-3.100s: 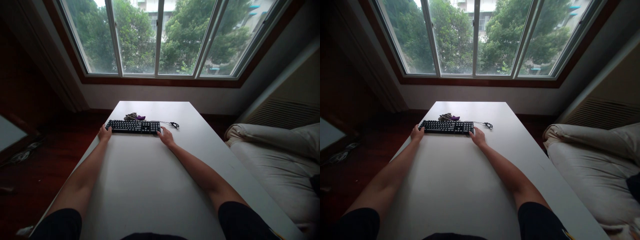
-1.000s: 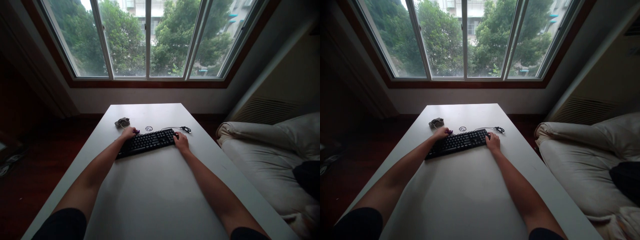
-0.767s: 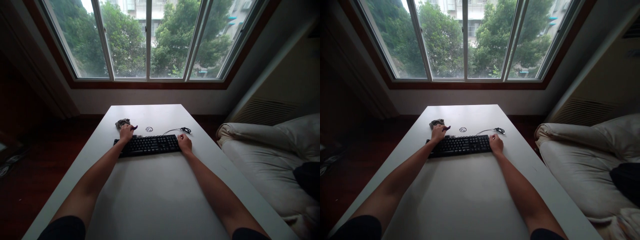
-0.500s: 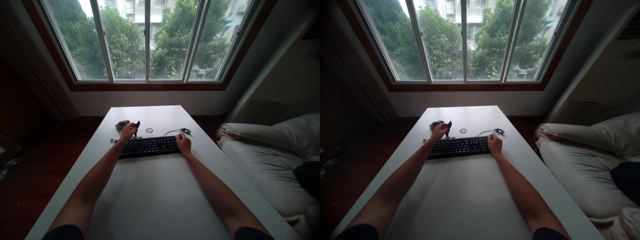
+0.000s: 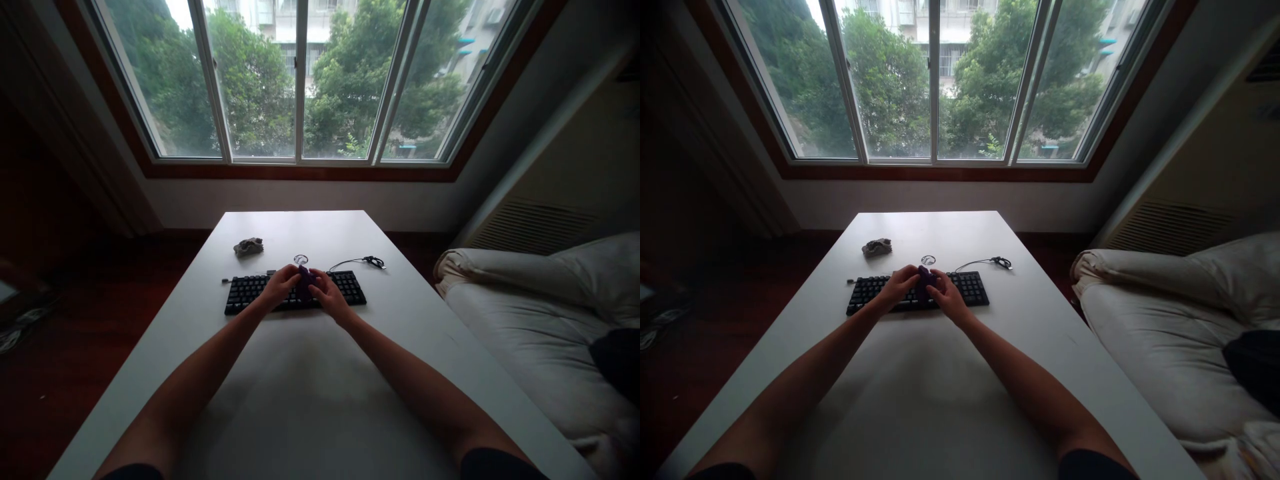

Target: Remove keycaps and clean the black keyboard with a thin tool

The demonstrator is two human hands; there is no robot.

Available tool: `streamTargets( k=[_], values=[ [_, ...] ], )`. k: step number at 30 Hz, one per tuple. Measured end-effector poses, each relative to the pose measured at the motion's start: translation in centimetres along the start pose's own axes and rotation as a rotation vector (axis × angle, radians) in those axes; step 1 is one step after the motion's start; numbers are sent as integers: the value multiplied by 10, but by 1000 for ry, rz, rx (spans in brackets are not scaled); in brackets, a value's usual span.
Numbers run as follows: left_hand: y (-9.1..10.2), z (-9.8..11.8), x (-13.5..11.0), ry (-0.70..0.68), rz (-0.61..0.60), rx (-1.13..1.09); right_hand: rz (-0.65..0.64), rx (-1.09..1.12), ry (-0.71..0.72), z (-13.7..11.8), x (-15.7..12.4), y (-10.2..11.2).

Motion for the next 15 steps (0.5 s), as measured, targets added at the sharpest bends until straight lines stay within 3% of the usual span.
streamTargets(
  k=[6, 11, 15],
  values=[
    [-13, -12, -13, 89, 62, -128, 34, 185, -55, -3, -6, 0],
    [-21, -17, -20, 202, 117, -152, 28, 154, -47, -2, -5, 5],
    [-22, -15, -22, 212, 102, -161, 63, 122, -2, -6, -3, 10]
  ],
)
Point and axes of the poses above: each hand's wrist, its own x-axis towards the middle knuckle, its own y-axis out of the back of the hand, z = x × y, the point moved 1 cm from there along x, towards the middle knuckle, and after that the axes turned 2 degrees about -x, right-handed, at the moved point
